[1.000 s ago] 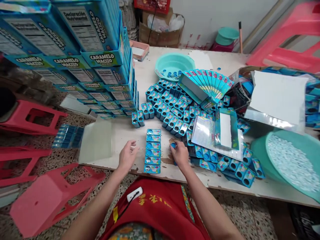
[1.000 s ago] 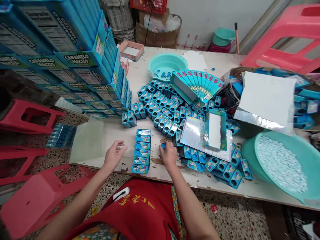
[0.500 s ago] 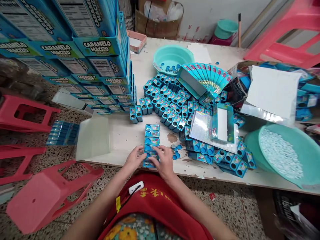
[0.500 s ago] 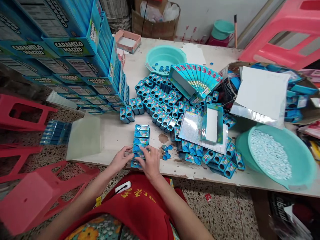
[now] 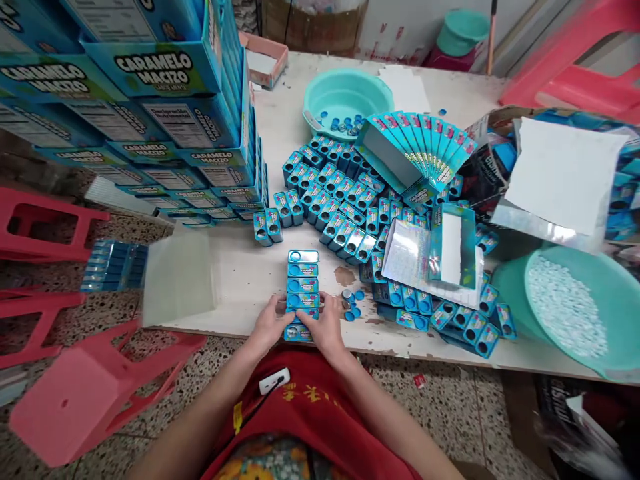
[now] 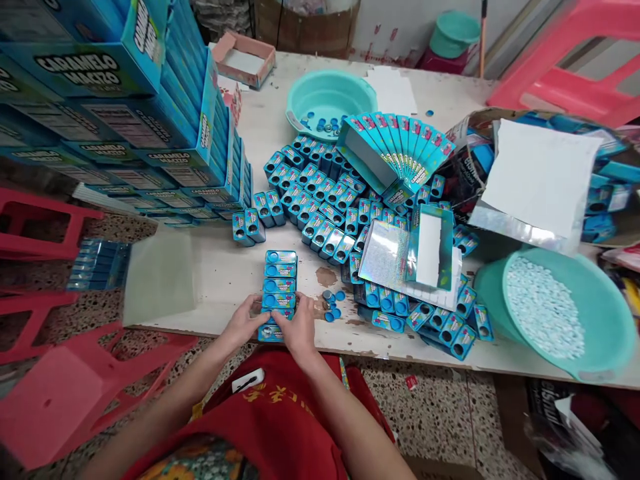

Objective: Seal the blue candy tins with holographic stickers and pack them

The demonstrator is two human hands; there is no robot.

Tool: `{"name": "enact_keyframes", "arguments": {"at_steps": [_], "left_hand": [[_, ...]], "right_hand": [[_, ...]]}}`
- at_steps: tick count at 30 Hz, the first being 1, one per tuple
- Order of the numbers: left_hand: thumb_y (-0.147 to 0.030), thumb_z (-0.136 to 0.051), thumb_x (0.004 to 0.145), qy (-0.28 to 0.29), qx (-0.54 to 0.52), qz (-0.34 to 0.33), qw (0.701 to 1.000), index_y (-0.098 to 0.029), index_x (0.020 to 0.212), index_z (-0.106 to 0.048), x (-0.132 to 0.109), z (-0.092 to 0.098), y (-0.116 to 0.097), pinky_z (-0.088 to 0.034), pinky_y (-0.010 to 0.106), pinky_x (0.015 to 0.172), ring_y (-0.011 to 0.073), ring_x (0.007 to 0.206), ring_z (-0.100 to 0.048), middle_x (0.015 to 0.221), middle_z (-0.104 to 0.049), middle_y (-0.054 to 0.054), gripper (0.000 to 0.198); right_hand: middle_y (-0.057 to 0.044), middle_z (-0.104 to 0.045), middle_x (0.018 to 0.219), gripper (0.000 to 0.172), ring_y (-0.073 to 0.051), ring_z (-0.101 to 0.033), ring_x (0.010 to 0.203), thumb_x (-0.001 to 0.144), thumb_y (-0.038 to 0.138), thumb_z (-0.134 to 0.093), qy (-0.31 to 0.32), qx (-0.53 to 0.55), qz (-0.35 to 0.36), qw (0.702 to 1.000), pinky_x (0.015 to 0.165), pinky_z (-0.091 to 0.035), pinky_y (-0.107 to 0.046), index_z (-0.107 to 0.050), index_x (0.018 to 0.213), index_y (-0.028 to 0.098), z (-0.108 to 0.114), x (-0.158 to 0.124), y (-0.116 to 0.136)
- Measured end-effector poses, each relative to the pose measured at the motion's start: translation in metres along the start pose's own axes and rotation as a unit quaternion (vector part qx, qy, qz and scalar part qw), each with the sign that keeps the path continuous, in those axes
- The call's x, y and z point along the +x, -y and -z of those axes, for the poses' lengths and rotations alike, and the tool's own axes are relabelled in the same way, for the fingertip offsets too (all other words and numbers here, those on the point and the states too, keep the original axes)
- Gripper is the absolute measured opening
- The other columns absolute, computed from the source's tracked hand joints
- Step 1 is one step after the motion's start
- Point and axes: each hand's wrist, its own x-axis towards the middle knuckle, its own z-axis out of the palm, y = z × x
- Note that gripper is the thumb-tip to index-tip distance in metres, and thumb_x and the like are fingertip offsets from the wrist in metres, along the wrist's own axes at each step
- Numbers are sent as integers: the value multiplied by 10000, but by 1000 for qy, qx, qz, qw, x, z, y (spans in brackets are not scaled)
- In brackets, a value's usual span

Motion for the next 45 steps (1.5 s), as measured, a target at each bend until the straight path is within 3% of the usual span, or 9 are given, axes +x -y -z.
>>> {"name": "enact_keyframes", "arguments": {"at_steps": [7,11,14,16,19,22,31,37,45], "left_hand": [[-396,-631,711,-36,69,-22,997,-180,1062,-527,0,-6,1,-501,363,802,228,901,-637,995,-675,83,426],[-433,-659,701,40,-42,5,998,-202,1058,-566,-7,82,-7,-507,332,794,228,1010,-606,1134,-639,80,435],[-555,-510,774,-154,-209,-7,966,-206,901,-587,-3,129,-31,-517,287,667,175,797,-640,885,-689,21,380],[-588,-436,804,-156,-278,-39,947,-182,792,-579,2,105,-57,-492,242,574,138,649,-615,720,-662,6,430],[-510,-567,774,140,-182,-49,972,-137,848,-614,-3,14,-99,-468,244,517,144,599,-611,763,-670,60,383],[-471,-610,763,205,-111,-110,966,-140,928,-616,-15,-49,-120,-472,228,556,135,659,-618,824,-665,56,370],[-497,-608,735,9,-3,-39,999,-147,916,-598,-5,-10,-80,-439,221,581,129,697,-567,838,-636,46,394],[-476,-593,747,1,35,-80,996,-159,917,-610,-16,-30,-71,-452,239,624,138,713,-561,823,-624,30,360],[-374,-576,772,129,90,-166,973,-189,937,-600,-37,-73,-73,-430,207,568,96,618,-520,817,-609,4,250]], "right_hand": [[-114,-513,1074,572,-268,-504,1023,681,373,-696,0,-3,32,999,878,-457,-420,-489,1169,156,-1,2,2],[-121,-468,1200,637,-240,-521,987,741,452,-654,-2,-11,92,996,815,-492,-396,-424,1285,214,56,9,-26],[-132,-450,1218,629,-265,-494,1052,768,494,-616,-63,-102,117,986,851,-476,-433,-426,1303,224,93,16,-60],[-141,-459,1224,619,-284,-456,1125,789,498,-590,-72,-173,149,971,922,-429,-464,-425,1311,210,96,20,-78],[-176,-409,1322,698,-318,-387,1207,785,528,-584,-88,-271,174,942,966,-365,-492,-376,1355,183,74,28,-92],[-165,-398,1365,630,-345,-354,1223,804,523,-565,-117,-345,179,914,959,-323,-510,-422,1327,202,47,37,-100],[-96,-638,956,223,-190,-540,815,908,323,-467,-103,-350,224,904,690,-388,-281,-631,1011,212,44,49,-121],[-26,-588,751,211,-114,-520,594,839,399,-525,-101,32,52,993,495,-361,-215,-566,793,197,75,53,-69],[106,-432,524,383,-8,-271,325,706,520,-663,83,502,-181,842,310,-113,-126,-450,825,225,80,-10,25]]}}
